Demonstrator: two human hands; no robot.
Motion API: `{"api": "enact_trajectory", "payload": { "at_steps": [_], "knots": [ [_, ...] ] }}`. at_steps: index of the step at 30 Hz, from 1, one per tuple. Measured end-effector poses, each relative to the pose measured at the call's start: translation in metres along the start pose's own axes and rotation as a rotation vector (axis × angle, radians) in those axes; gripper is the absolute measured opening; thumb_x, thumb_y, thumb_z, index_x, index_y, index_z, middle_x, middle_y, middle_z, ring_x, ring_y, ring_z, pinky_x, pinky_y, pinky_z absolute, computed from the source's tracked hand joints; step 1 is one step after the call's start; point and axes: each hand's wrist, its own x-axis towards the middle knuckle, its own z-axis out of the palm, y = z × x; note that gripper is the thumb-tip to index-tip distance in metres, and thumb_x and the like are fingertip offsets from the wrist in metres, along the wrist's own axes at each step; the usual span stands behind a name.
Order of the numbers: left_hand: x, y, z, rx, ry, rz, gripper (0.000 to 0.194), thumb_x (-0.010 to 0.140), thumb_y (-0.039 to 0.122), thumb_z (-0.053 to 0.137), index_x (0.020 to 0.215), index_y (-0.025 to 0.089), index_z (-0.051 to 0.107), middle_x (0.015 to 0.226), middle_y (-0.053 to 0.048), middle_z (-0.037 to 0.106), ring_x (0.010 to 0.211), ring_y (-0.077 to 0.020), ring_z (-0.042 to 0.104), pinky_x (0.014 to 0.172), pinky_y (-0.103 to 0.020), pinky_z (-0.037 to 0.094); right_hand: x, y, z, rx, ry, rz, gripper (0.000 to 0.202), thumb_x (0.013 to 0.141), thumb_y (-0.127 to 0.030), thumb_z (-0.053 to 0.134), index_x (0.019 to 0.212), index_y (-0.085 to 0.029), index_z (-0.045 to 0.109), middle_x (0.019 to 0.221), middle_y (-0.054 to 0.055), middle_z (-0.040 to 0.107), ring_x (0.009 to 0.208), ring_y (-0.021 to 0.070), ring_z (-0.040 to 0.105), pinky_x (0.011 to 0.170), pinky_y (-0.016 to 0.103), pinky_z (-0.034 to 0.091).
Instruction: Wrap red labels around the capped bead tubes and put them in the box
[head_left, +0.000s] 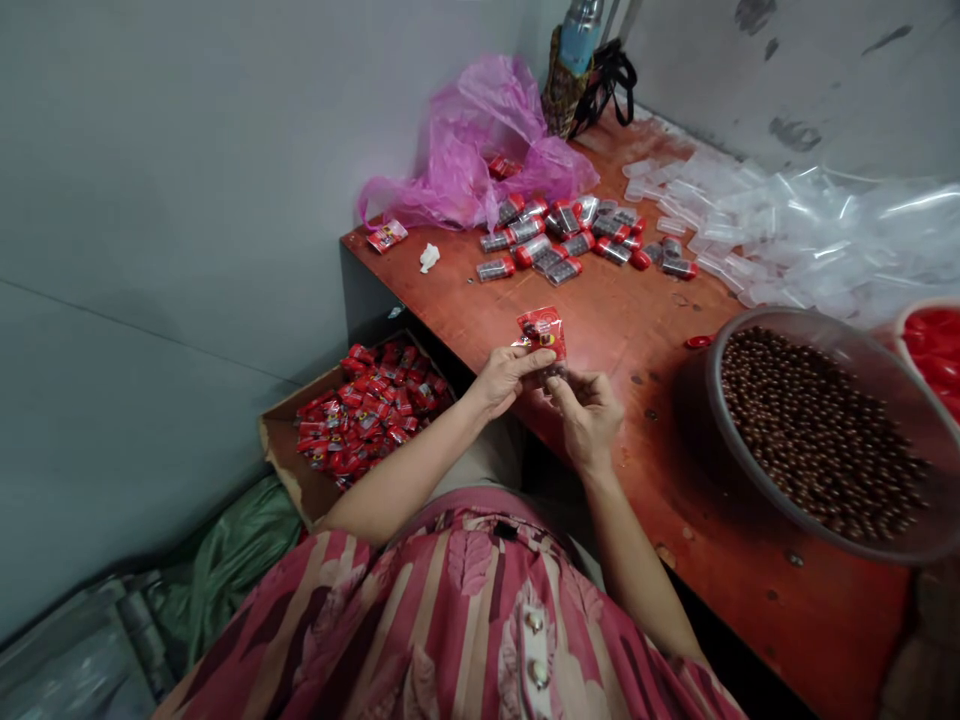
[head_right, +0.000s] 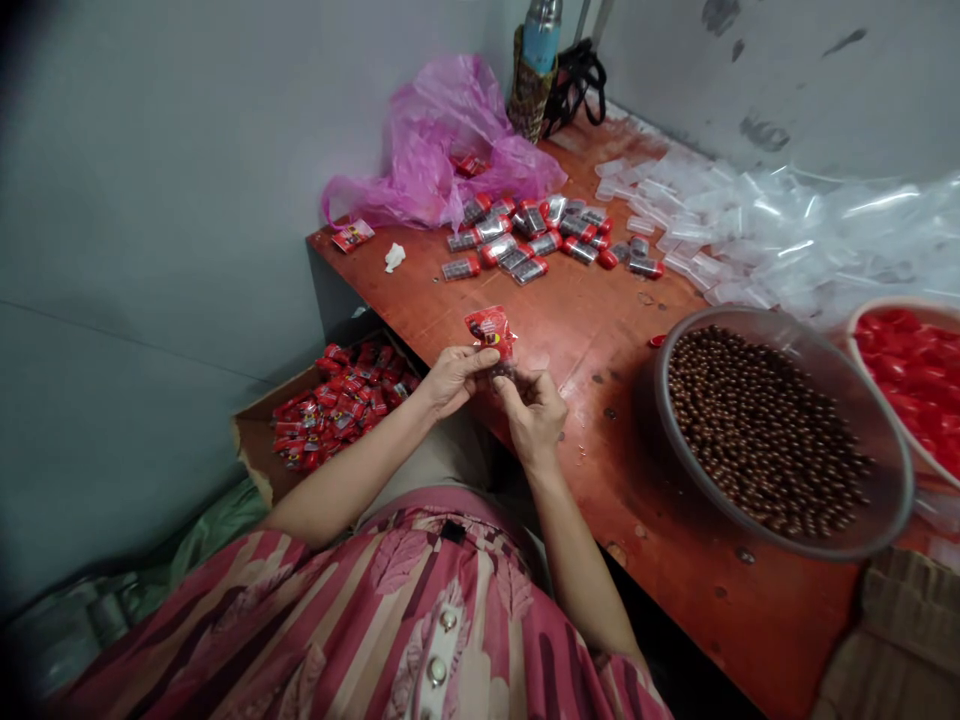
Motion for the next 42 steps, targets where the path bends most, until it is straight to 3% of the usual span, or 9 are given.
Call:
{"api": "enact_trajectory", "payload": {
  "at_steps": [4,9,14,20,22,26,32,37,42],
  "knots": [
    [-0.001,-0.005,0.001,0.016,0.031,0.021,0.031,0.061,0.037,0.077,0.071,0.009,0.069,0.064,-0.004,0.065,0.055,-0.0104,0.058,0.058,-0.025,0.047,0.001,0.002,0.000,0.070,-0.012,0.077,0.023,0.070,-0.034,0.072,0.079,-0.017,0.060,0.067,-0.002,0.063,0.048,0.0084,0.053,0.045,0.021,0.043],
    [-0.006,-0.007,0.009,0.011,0.087,0.079,0.030,0.058,0.037,0.079,0.067,0.010,0.068,0.065,-0.004,0.066,0.057,-0.0105,0.058,0.060,-0.024,0.047,-0.003,0.004,0.003,0.004,0.051,-0.052,0.021,0.070,-0.032,0.072,0.080,-0.017,0.060,0.071,-0.001,0.065,0.054,0.0096,0.056,0.049,0.022,0.046],
    [-0.009,-0.014,0.012,0.050,0.128,0.151,0.031,0.063,0.040,0.075,0.068,0.011,0.067,0.060,-0.001,0.061,0.052,-0.0091,0.052,0.055,-0.024,0.042,-0.005,0.007,0.002,0.104,0.035,0.082,0.023,0.073,-0.036,0.070,0.080,-0.017,0.059,0.065,-0.003,0.061,0.046,0.0080,0.052,0.043,0.020,0.042],
    [-0.017,-0.010,0.000,0.658,0.089,0.260,0.036,0.070,0.045,0.066,0.055,0.013,0.060,0.049,0.005,0.042,0.049,-0.0065,0.037,0.050,-0.022,0.027,0.028,-0.026,-0.023,-0.180,-0.031,-0.163,0.030,0.074,-0.043,0.067,0.095,-0.021,0.065,0.099,0.005,0.067,0.087,0.0169,0.061,0.075,0.031,0.051],
    [-0.022,-0.007,0.001,0.858,0.058,0.278,0.039,0.071,0.044,0.064,0.049,0.014,0.052,0.049,0.006,0.034,0.049,-0.0061,0.032,0.049,-0.023,0.022,0.045,-0.040,-0.028,-0.207,-0.182,-0.178,0.036,0.071,-0.043,0.070,0.101,-0.023,0.065,0.106,0.005,0.066,0.093,0.0189,0.061,0.078,0.033,0.050],
    [-0.029,-0.004,0.005,0.971,0.039,0.325,0.040,0.073,0.041,0.061,0.046,0.015,0.046,0.050,0.005,0.030,0.050,-0.0065,0.029,0.049,-0.024,0.019,0.063,-0.043,-0.021,-0.223,-0.394,-0.098,0.024,0.070,-0.042,0.072,0.070,-0.018,0.067,0.068,0.001,0.065,0.062,0.0143,0.059,0.064,0.030,0.049],
    [-0.020,-0.002,-0.004,0.516,0.119,0.220,0.034,0.068,0.044,0.067,0.056,0.014,0.060,0.053,0.004,0.048,0.051,-0.0073,0.041,0.053,-0.022,0.031,0.037,-0.023,-0.002,-0.091,-0.004,-0.174,0.024,0.082,-0.041,0.059,0.090,-0.020,0.065,0.095,0.004,0.067,0.088,0.0156,0.062,0.079,0.031,0.050],
    [-0.012,-0.004,0.001,-0.039,0.139,0.138,0.031,0.063,0.041,0.074,0.070,0.013,0.065,0.065,-0.001,0.062,0.057,-0.0098,0.055,0.059,-0.023,0.043,0.000,-0.005,-0.001,0.085,-0.160,0.104,0.031,0.072,-0.035,0.071,0.097,-0.021,0.060,0.089,0.002,0.067,0.071,0.0137,0.064,0.065,0.028,0.053],
    [-0.012,-0.005,0.008,-0.161,0.152,0.088,0.037,0.059,0.043,0.078,0.070,0.012,0.061,0.064,-0.001,0.062,0.056,-0.0086,0.056,0.057,-0.021,0.044,-0.010,0.009,0.000,0.042,-0.090,0.113,0.028,0.070,-0.034,0.072,0.090,-0.018,0.060,0.076,0.000,0.066,0.060,0.0116,0.061,0.060,0.027,0.052]
  ]
}}
